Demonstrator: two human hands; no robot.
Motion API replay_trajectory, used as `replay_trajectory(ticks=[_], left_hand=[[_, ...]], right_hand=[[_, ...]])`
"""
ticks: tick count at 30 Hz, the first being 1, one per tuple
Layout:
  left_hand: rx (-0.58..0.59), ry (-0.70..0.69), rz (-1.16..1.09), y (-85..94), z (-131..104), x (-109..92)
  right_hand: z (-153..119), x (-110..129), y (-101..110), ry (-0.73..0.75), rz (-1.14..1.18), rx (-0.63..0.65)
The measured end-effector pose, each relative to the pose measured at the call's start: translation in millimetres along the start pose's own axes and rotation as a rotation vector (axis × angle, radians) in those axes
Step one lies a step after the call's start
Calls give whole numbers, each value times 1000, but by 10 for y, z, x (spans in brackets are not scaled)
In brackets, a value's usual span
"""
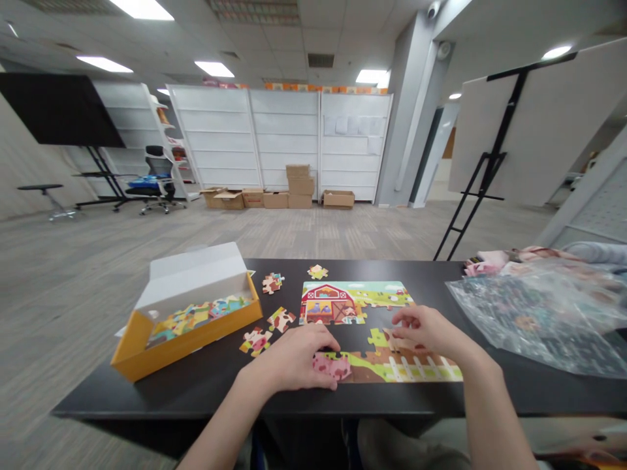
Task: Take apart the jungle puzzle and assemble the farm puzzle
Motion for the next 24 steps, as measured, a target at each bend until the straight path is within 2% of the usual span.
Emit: replay_trajectory(ticks=[2, 4, 6, 8, 9, 13, 16, 20, 24], left_hand=[[4, 16, -10, 33, 13, 8], [-25, 69, 7, 143, 14, 70], [-125, 162, 86, 339, -4, 188], [-227, 282, 231, 557, -51, 334], [-230, 351, 304, 639, -82, 410], [-136, 557, 485, 795, -204, 627], [-79, 587, 477, 824, -234, 666], [-99, 625, 497, 927, -242, 649], [-14, 725, 506, 960, -304, 679]], right_hand=[[16, -18, -30, 30, 28, 25], [34, -39, -53, 22, 80, 54], [59, -58, -62, 2, 138, 60], [96, -70, -48, 16, 161, 7], [116, -74, -37, 36, 155, -34], [180, -94, -23, 104, 86, -147], [201, -103, -44, 114, 71, -162], [215, -107, -53, 118, 49, -200], [230, -123, -33, 126, 2, -260]])
Point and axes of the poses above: each hand's wrist, its own z-axis towards the middle knuckle, its own y-axis out of the back of the hand, x = y × z, the point moved 4 cm from there along z, towards the middle knuckle, and after that the axes turned 10 degrees about -x, right-handed, at the moved point
